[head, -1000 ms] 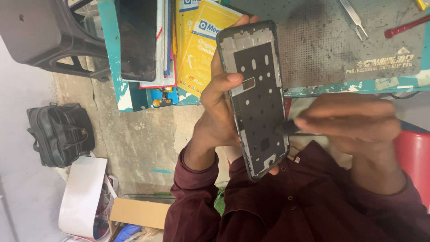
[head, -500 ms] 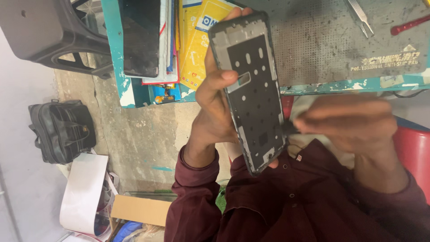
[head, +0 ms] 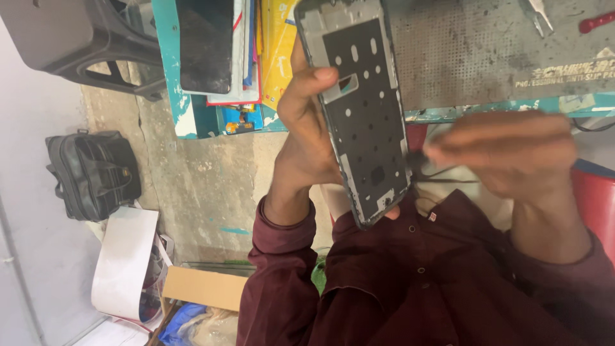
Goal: The person cleans the interior frame of a disassembled smartphone. They use a brush to scrub the surface, apply a liquid from a bottle, and then use a metal tool to scrape and wipe the frame. The person repeats this process on different sections of the frame.
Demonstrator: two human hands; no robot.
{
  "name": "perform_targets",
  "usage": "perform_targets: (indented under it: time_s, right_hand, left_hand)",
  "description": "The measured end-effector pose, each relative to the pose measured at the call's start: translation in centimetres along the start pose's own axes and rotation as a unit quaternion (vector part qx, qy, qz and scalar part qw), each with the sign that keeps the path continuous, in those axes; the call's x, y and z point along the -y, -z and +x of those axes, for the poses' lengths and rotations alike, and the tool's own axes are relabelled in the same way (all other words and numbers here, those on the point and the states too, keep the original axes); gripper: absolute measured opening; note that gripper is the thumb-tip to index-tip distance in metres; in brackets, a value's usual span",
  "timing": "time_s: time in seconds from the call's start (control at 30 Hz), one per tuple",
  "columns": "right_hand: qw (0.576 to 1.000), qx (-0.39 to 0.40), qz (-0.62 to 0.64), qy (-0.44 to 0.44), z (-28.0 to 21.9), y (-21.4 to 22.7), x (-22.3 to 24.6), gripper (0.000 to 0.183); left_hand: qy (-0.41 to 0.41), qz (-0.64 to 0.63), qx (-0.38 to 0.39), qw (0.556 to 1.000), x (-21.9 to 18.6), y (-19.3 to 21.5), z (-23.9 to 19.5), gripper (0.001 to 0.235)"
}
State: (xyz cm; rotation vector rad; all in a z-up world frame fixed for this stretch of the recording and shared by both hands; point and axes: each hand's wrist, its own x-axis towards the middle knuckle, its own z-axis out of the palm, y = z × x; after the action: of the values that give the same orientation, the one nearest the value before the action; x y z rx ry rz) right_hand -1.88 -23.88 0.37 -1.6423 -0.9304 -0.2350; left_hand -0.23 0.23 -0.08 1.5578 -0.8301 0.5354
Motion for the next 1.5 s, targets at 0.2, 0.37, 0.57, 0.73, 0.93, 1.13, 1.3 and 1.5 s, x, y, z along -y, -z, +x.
perform_targets:
  time_s: [0.2,0.37,0.57,0.73,0.93,1.13,1.3,1.5]
  right_hand:
    - [1.000,0.001,0.010,-0.009,-1.7,2.5,-2.3,0.021]
    - [0.997,-0.006,-0.066,0.049,0.2,0.7,-3.5,0.014]
    - [0.997,0.028,0.075,-0.002,-3.0,0.1,-0.6,0.010]
    - [0.999,-0.025,0.040,-0.004,-3.8,1.0,-3.2,0.019]
    - [0.992,-0.034,-0.118,0.022,-3.0,0.6,-4.8,0.024]
    - [0.989,-0.013,-0.124,0.074,-2.4,1.0,-2.8,0.021]
    - [0.955,-0.039,-0.279,0.091,-0.1,0.0,-3.0,0.029]
    - [0.959,-0.116,-0.249,0.076,1.3,1.9,-3.5,0.022]
  left_hand:
    - [0.033,0.019,0.025,0.999,-0.2,-0.4,-0.4,0.139]
    - [-0.013,0.065,-0.011,0.998,0.0,-0.7,0.3,0.137]
    - [-0.025,0.123,-0.017,0.992,0.7,0.1,0.2,0.142]
    - [0.012,0.022,-0.027,0.999,1.2,-1.3,-0.5,0.139]
    - [0.020,0.004,-0.023,1.000,1.5,-1.7,-1.5,0.147]
    - [0.045,-0.026,-0.049,0.997,1.4,-1.7,-1.2,0.146]
    - [0.030,-0.026,-0.005,0.999,1.2,-2.0,-1.0,0.137]
    - [0.102,-0.116,-0.006,0.988,0.9,-2.7,-1.3,0.082]
